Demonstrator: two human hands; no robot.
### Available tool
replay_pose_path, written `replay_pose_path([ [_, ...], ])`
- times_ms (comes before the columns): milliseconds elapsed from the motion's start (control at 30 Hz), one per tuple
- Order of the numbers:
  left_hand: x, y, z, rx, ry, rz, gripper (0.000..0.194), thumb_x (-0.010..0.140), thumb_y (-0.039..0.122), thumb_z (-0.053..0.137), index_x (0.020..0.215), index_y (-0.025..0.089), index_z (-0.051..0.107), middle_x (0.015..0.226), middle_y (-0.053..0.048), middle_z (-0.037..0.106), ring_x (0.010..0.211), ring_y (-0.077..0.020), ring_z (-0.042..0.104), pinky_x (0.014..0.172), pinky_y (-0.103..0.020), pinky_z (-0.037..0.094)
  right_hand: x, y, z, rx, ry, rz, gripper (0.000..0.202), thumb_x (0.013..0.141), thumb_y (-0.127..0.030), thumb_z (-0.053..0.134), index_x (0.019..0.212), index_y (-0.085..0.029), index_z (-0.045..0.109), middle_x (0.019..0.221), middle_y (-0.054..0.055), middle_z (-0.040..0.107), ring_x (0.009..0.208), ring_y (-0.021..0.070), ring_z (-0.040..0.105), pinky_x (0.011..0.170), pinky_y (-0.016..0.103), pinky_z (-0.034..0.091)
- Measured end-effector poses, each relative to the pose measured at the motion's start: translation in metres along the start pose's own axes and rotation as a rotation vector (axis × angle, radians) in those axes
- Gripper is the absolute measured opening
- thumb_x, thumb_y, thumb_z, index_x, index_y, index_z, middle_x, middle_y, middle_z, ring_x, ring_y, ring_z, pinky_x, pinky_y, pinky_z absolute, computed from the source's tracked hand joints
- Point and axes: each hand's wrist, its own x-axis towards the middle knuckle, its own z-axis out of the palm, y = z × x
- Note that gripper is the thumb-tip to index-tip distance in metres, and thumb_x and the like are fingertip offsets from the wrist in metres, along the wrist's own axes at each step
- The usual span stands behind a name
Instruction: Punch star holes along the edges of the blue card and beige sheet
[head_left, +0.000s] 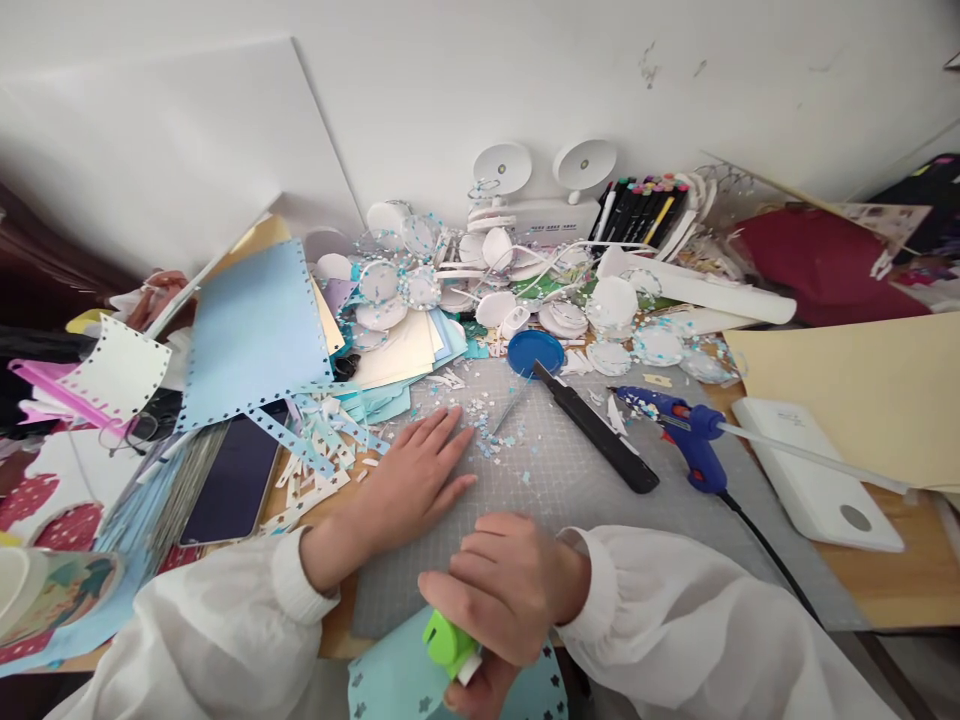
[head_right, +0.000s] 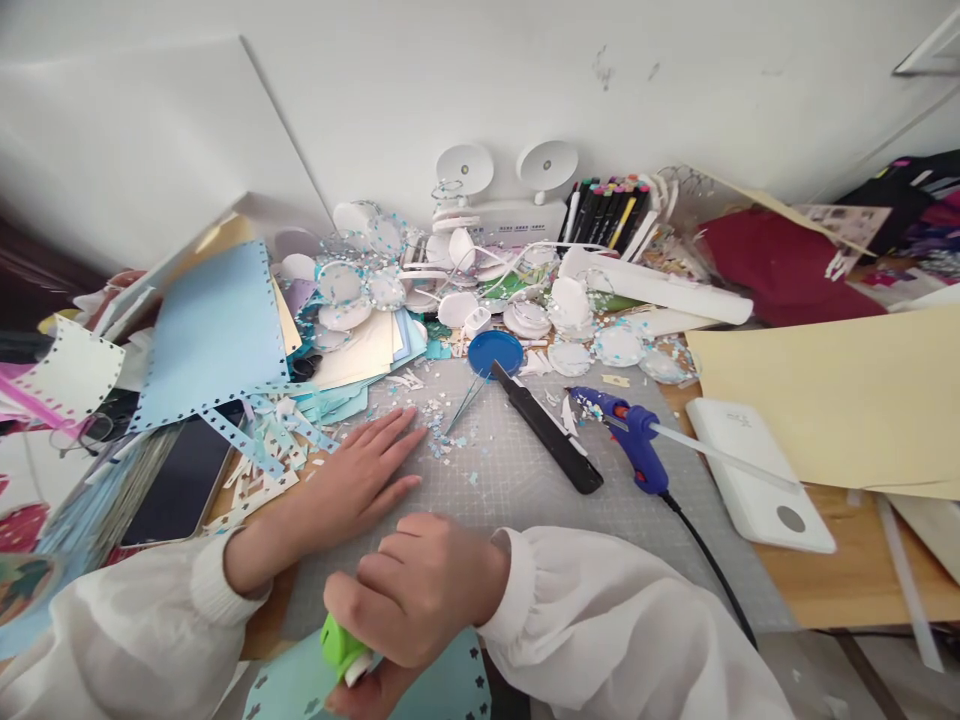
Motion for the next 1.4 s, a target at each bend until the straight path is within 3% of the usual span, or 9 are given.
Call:
replay_pose_path([
  [200,0.018,-0.005,0.003,-0.051,0.059,0.054,0.051,0.096,0.041,0.039,0.141,0.016,0.039,0.150,-0.013,0.035,0.140,-0.0281,0.030,0.109,-0.050,0.031,0.002,0.000,0.001,0.000,-0.009,0.007,0.051,0.088,-0.054,0.038,0.082,-0.008,0.058,0.048,-0.007,0.039,0.042,0.0091,0.035,0.044,0.028,0.019],
  [367,0.024,-0.010,0.003,-0.114,0.105,0.120,0.037,0.097,0.034,0.041,0.128,0.019,0.054,0.134,-0.008,0.056,0.131,-0.0257,0.042,0.111,-0.049,0.026,0.001,0.001,0.001,0.006,0.000,-0.001,0.050,0.088,-0.051,0.035,0.082,-0.008,0.059,0.047,-0.006,0.039,0.041,0.0089,0.034,0.044,0.028,0.019],
  [500,0.020,-0.016,-0.003,-0.124,0.200,0.103,0.027,0.097,0.027,0.041,0.112,0.019,0.062,0.112,-0.005,0.068,0.117,-0.0231,0.052,0.105,-0.044,0.031,0.001,-0.002,0.000,-0.009,0.011,0.004,0.051,0.088,-0.049,0.031,0.080,-0.008,0.059,0.047,-0.006,0.037,0.041,0.0088,0.032,0.045,0.028,0.017],
  [700,0.044,-0.019,0.003,-0.012,0.271,0.028,0.022,0.095,0.025,0.045,0.105,0.019,0.064,0.101,-0.007,0.064,0.095,-0.0211,0.053,0.082,-0.036,0.040,0.000,-0.001,0.000,-0.030,-0.025,-0.013,0.053,0.088,-0.057,0.037,0.082,-0.009,0.058,0.049,-0.007,0.036,0.041,0.0084,0.032,0.045,0.028,0.018],
  [933,0.073,-0.021,0.013,0.127,0.235,0.072,0.016,0.092,0.018,0.048,0.088,0.018,0.063,0.096,-0.008,0.061,0.093,-0.0239,0.051,0.082,-0.039,0.036,0.003,-0.001,0.000,-0.017,0.002,-0.003,0.063,0.087,-0.063,0.028,0.079,-0.009,0.059,0.049,-0.006,0.035,0.040,0.0087,0.032,0.044,0.029,0.017],
  [1100,0.076,-0.021,0.018,0.146,0.232,0.054,0.017,0.093,0.015,0.043,0.088,0.015,0.060,0.092,-0.011,0.058,0.091,-0.0260,0.050,0.081,-0.040,0.036,0.001,-0.001,0.000,-0.030,-0.016,-0.005,0.052,0.086,-0.055,0.033,0.080,-0.010,0.058,0.049,-0.008,0.034,0.039,0.0079,0.031,0.044,0.029,0.017],
  [1400,0.060,-0.025,-0.010,-0.010,0.327,-0.072,0.016,0.095,0.018,0.039,0.090,0.015,0.054,0.087,-0.009,0.059,0.084,-0.0250,0.050,0.074,-0.038,0.037,0.001,0.000,0.000,-0.039,-0.007,0.001,0.051,0.087,-0.055,0.033,0.080,-0.010,0.057,0.048,-0.008,0.035,0.040,0.0083,0.031,0.043,0.028,0.018],
])
